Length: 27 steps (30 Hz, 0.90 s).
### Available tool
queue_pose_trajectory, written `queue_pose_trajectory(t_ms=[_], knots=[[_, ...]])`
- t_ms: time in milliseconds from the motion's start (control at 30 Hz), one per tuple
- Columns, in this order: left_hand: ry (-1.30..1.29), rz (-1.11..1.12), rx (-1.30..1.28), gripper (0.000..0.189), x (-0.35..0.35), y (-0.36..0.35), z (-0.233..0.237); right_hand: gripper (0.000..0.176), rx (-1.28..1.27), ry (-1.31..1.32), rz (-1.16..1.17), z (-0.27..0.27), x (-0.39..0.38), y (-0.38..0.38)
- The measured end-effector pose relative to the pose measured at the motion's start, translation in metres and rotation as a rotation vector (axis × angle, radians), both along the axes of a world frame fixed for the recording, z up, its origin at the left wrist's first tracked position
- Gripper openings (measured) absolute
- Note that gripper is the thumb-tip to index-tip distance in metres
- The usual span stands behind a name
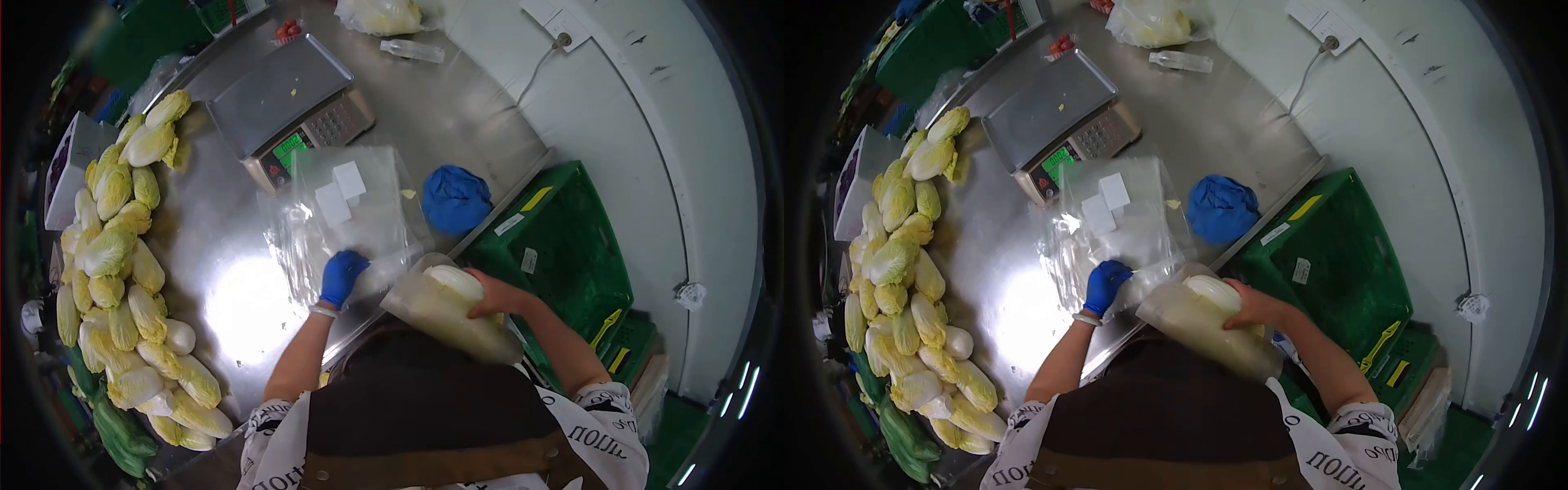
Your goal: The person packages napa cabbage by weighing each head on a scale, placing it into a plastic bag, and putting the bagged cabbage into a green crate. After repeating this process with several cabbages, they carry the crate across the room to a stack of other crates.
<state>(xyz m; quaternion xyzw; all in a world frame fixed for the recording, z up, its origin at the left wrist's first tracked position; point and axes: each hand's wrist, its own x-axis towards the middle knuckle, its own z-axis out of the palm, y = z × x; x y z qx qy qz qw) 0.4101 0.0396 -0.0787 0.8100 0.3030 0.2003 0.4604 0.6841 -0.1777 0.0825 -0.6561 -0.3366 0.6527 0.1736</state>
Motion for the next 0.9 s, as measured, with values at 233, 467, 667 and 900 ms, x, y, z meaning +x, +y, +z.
queue_pose_trajectory(t_ms=[233, 467, 667, 900], knots=[[0.074, -0.095, 0.028, 0.007, 0.003, -0.012, 0.013, 0.107, 0.025, 0.000, 0.109, 0.008, -0.001, 0.025], [0.083, -0.049, -0.093, 0.011, 0.019, -0.015, 0.037, 0.104, 0.038, 0.045, 0.042, 0.001, 0.000, 0.019], [0.079, -0.142, 0.262, 0.011, 0.039, -0.013, 0.024, 0.104, 0.034, 0.048, 0.000, 0.003, 0.000, 0.010], [-0.033, -0.156, -0.144, 0.008, 0.035, -0.005, 0.014, 0.105, 0.027, -0.025, -0.036, 0.007, -0.001, -0.007]])
